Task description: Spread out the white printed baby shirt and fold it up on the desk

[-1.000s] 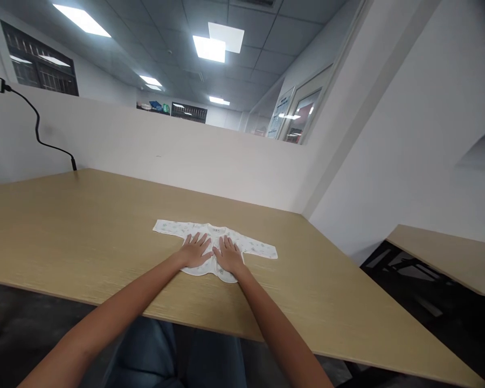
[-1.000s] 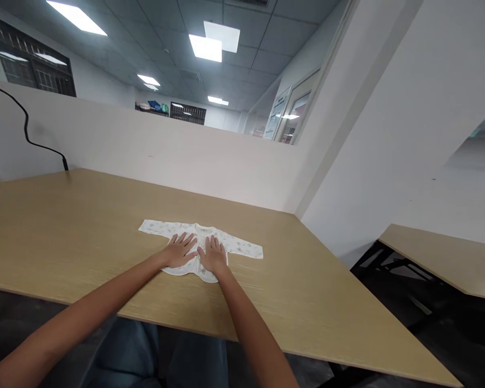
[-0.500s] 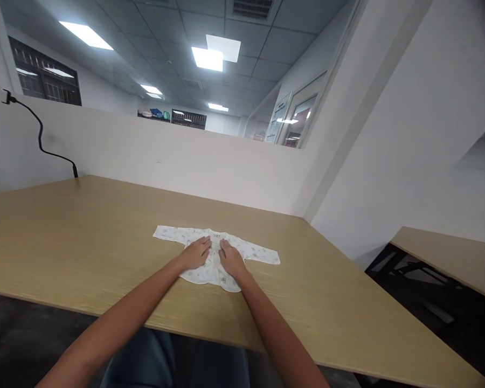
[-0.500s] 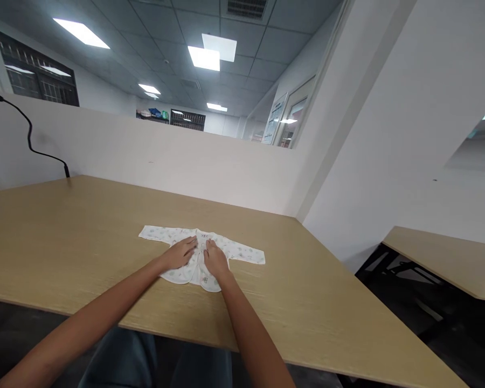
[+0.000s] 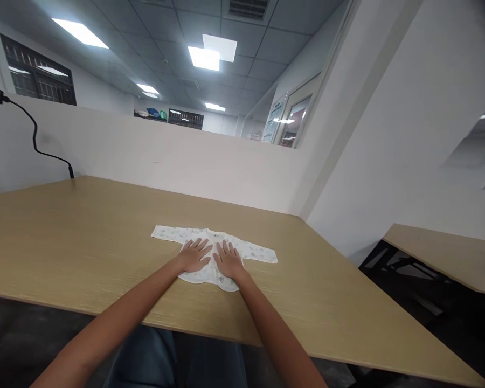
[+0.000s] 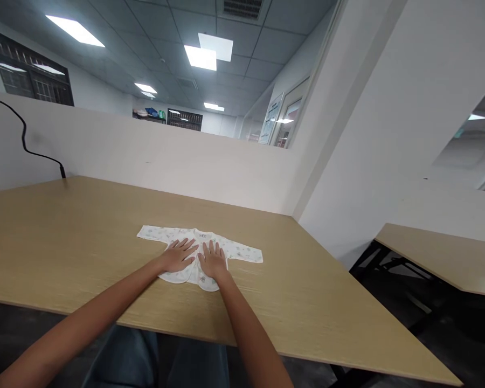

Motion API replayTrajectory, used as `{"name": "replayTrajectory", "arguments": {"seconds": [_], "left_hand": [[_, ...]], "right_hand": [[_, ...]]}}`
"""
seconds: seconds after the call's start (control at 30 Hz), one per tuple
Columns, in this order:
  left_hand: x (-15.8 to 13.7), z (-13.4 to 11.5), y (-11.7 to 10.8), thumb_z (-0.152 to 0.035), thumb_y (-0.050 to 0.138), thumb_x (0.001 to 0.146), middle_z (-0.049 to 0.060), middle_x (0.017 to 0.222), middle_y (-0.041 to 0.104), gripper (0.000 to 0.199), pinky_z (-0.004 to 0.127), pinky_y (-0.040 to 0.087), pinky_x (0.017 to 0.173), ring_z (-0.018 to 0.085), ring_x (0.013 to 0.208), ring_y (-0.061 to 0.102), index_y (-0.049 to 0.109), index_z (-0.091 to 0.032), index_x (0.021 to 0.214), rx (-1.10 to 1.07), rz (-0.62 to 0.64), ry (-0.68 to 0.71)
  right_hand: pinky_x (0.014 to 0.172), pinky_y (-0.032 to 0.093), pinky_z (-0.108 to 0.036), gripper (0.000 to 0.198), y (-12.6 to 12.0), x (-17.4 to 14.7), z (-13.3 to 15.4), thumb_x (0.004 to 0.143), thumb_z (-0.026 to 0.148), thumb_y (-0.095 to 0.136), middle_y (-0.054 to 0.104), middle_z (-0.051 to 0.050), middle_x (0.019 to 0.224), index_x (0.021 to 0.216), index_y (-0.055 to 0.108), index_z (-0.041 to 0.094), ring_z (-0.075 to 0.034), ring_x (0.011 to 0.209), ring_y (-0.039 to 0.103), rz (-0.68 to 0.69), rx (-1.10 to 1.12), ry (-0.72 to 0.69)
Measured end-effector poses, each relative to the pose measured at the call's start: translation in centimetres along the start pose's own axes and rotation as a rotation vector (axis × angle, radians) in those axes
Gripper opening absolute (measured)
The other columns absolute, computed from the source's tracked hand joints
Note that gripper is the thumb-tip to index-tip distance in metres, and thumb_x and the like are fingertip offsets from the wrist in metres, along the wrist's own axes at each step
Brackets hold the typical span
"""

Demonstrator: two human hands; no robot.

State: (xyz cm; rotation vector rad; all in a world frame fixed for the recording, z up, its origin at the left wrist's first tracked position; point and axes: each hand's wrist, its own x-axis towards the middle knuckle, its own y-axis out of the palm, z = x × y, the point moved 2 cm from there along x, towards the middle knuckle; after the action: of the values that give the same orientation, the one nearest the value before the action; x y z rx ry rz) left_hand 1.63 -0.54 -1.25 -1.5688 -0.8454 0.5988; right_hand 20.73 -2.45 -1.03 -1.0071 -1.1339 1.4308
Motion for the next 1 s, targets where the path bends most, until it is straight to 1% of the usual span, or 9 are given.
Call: {"name": "replayTrajectory", "arguments": {"seconds": [0.1, 0.2, 0.33, 0.47, 0.57, 0.67, 0.77, 0.9, 1.0], "left_hand": [[-0.2, 0.0, 0.2, -0.059, 0.026, 0.103, 0.007, 0.170, 0.020, 0.066, 0.060, 0.013, 0.125, 0.033, 0.157, 0.016, 0.031, -0.029, 0.161, -0.029, -0.052, 0.012], [-0.2, -0.1, 0.2, -0.055, 0.030, 0.104, 0.008, 0.167, 0.030, 0.061, 0.058, 0.015, 0.125, 0.031, 0.155, 0.024, 0.040, -0.027, 0.157, -0.084, -0.132, 0.047], [0.1, 1.1, -1.1, -0.052, 0.035, 0.103, 0.010, 0.157, 0.049, 0.054, 0.050, 0.028, 0.123, 0.028, 0.146, 0.043, 0.059, -0.024, 0.143, -0.200, -0.319, 0.052], [0.1, 4.0, -2.6, -0.046, 0.041, 0.100, 0.011, 0.127, 0.070, 0.046, 0.040, 0.048, 0.106, 0.025, 0.118, 0.063, 0.074, -0.019, 0.117, -0.393, -0.498, -0.059], [-0.3, 5.5, -3.5, -0.042, 0.045, 0.095, 0.009, 0.102, 0.075, 0.039, 0.036, 0.050, 0.090, 0.023, 0.098, 0.067, 0.076, -0.018, 0.094, -0.482, -0.560, -0.140], [-0.7, 5.3, -4.2, -0.041, 0.050, 0.092, 0.005, 0.085, 0.074, 0.035, 0.032, 0.047, 0.079, 0.020, 0.082, 0.065, 0.074, -0.018, 0.082, -0.524, -0.588, -0.144], [-1.0, 3.8, -4.8, -0.045, 0.053, 0.093, 0.002, 0.076, 0.070, 0.037, 0.029, 0.044, 0.073, 0.018, 0.074, 0.062, 0.070, -0.018, 0.074, -0.561, -0.582, -0.060], [-1.4, 1.5, -5.1, -0.050, 0.055, 0.095, 0.001, 0.073, 0.067, 0.044, 0.028, 0.040, 0.070, 0.016, 0.071, 0.058, 0.067, -0.018, 0.067, -0.501, -0.503, 0.070], [-1.7, 0.2, -5.2, -0.052, 0.057, 0.095, 0.001, 0.072, 0.067, 0.045, 0.028, 0.039, 0.071, 0.016, 0.070, 0.057, 0.068, -0.018, 0.069, -0.464, -0.446, 0.130]], "right_hand": [[0.126, 0.006, -0.050, 0.069, 0.2, -0.1, -0.1, 0.105, 0.055, 0.024, 0.009, -0.010, 0.172, 0.164, 0.023, 0.021, -0.033, 0.159, 0.004, -0.028, 0.029, -0.024], [0.126, 0.010, -0.051, 0.068, -0.1, -0.3, -0.3, 0.103, 0.053, 0.034, 0.019, -0.013, 0.170, 0.160, 0.035, 0.018, -0.033, 0.158, 0.012, -0.095, 0.118, -0.092], [0.125, 0.024, -0.043, 0.058, -1.8, -0.4, -1.9, 0.097, 0.041, 0.046, 0.038, -0.010, 0.163, 0.150, 0.052, 0.018, -0.024, 0.152, 0.034, -0.350, 0.351, -0.209], [0.110, 0.045, -0.042, 0.047, -3.3, -0.2, -4.6, 0.092, 0.040, 0.047, 0.067, -0.012, 0.137, 0.128, 0.069, 0.019, -0.025, 0.127, 0.060, -0.572, 0.619, -0.177], [0.092, 0.053, -0.041, 0.039, -3.6, -0.2, -5.7, 0.090, 0.042, 0.049, 0.075, -0.012, 0.116, 0.107, 0.075, 0.018, -0.026, 0.106, 0.067, -0.642, 0.711, -0.138], [0.084, 0.052, -0.037, 0.035, -3.5, -0.4, -5.4, 0.088, 0.041, 0.052, 0.076, -0.011, 0.107, 0.097, 0.076, 0.018, -0.025, 0.095, 0.067, -0.652, 0.733, -0.153], [0.081, 0.051, -0.034, 0.031, -3.4, -0.9, -4.0, 0.091, 0.039, 0.053, 0.077, -0.009, 0.103, 0.095, 0.076, 0.019, -0.023, 0.093, 0.067, -0.629, 0.719, -0.235], [0.080, 0.050, -0.032, 0.030, -3.2, -1.5, -1.9, 0.092, 0.043, 0.058, 0.076, -0.007, 0.094, 0.091, 0.077, 0.021, -0.020, 0.086, 0.066, -0.524, 0.722, -0.348], [0.078, 0.050, -0.031, 0.028, -2.8, -1.8, -0.8, 0.089, 0.045, 0.064, 0.076, -0.007, 0.091, 0.092, 0.077, 0.019, -0.020, 0.083, 0.066, -0.411, 0.856, -0.370]]}}
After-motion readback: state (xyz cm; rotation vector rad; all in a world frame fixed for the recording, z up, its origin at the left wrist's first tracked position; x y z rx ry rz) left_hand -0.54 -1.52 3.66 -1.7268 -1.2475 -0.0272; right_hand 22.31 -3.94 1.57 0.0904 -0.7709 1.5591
